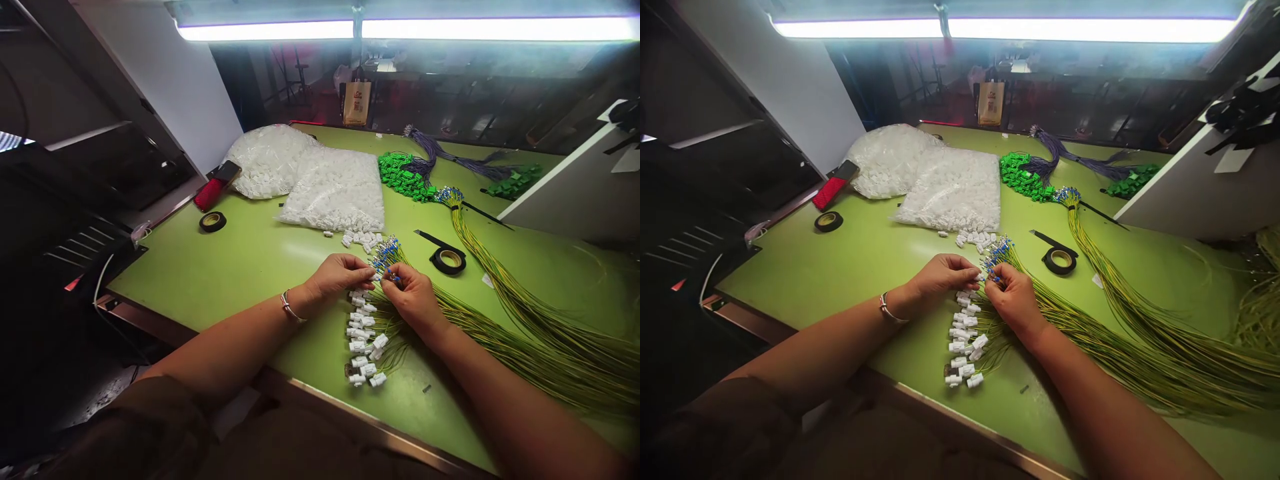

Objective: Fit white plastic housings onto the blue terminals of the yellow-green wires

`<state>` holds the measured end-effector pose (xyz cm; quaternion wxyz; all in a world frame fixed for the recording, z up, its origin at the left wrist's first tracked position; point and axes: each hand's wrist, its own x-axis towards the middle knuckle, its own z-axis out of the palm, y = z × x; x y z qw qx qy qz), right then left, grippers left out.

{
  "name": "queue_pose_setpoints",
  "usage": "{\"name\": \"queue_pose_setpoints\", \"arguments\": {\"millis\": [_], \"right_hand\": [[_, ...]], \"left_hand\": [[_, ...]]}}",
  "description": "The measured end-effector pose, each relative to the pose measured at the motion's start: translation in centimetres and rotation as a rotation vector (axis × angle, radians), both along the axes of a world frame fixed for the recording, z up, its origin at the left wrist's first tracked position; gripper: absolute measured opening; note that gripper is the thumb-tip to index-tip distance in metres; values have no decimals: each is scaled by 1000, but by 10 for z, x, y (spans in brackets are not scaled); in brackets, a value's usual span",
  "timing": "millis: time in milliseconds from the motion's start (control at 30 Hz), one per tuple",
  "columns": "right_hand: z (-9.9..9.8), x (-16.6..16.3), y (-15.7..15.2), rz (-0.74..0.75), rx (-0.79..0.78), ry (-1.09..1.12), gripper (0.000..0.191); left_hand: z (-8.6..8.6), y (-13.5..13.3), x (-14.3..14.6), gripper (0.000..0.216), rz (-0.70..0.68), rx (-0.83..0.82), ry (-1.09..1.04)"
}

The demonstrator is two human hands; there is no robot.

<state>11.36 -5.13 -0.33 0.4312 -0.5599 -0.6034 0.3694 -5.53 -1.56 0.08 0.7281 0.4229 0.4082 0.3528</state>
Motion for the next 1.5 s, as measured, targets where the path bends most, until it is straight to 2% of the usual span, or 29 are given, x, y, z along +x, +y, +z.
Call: {"name": "queue_pose_setpoints", "arguments": {"millis": [167, 367, 467, 567, 600, 633, 733, 767, 900, 1000, 1100, 1200, 1300, 1400, 1500], "right_hand": [[-4, 3, 3, 88, 8, -15, 8], [-3, 5, 6, 157, -88, 56, 16], [0, 6, 7, 142, -179, 159, 21], [1, 10, 8, 93, -230, 267, 24], [0, 11, 8, 82, -234, 299, 25], [-1, 12, 9, 76, -232, 322, 27], [-3, 11, 9, 73, -206, 337, 29], [-2, 10, 9, 73, -196, 322, 29], [1, 5, 8, 80, -204, 231, 26], [2, 2, 7, 69, -238, 245, 29], [2, 1, 7, 55, -259, 291, 32], [1, 1, 7, 60, -254, 286, 22], [0, 2, 8, 44, -209, 234, 19], [-1, 2, 8, 20, -156, 219, 17], [-3, 2, 8, 5, -143, 222, 15]], "left_hand": [[-3, -1, 5, 37, 9, -15, 1], [-1, 1, 6, 36, -2, 110, 118], [6, 4, -3, 30, -130, 207, 223], [13, 13, -18, 21, -382, 365, 413], [13, 17, -24, 19, -392, 445, 490], [13, 23, -29, 16, -325, 540, 572], [7, 44, -43, 15, 140, 832, 821], [4, 52, -46, 19, 231, 896, 889], [-12, 72, -49, 21, 169, 976, 1071], [-16, 74, -49, 17, 196, 969, 1109], [-11, 66, -44, 13, 254, 930, 986], [-2, 48, -31, 14, 275, 679, 646], [3, 25, -14, 24, 98, 349, 282], [1, 11, -3, 28, 7, 119, 97], [-1, 10, -2, 30, 27, -15, -16]]}}
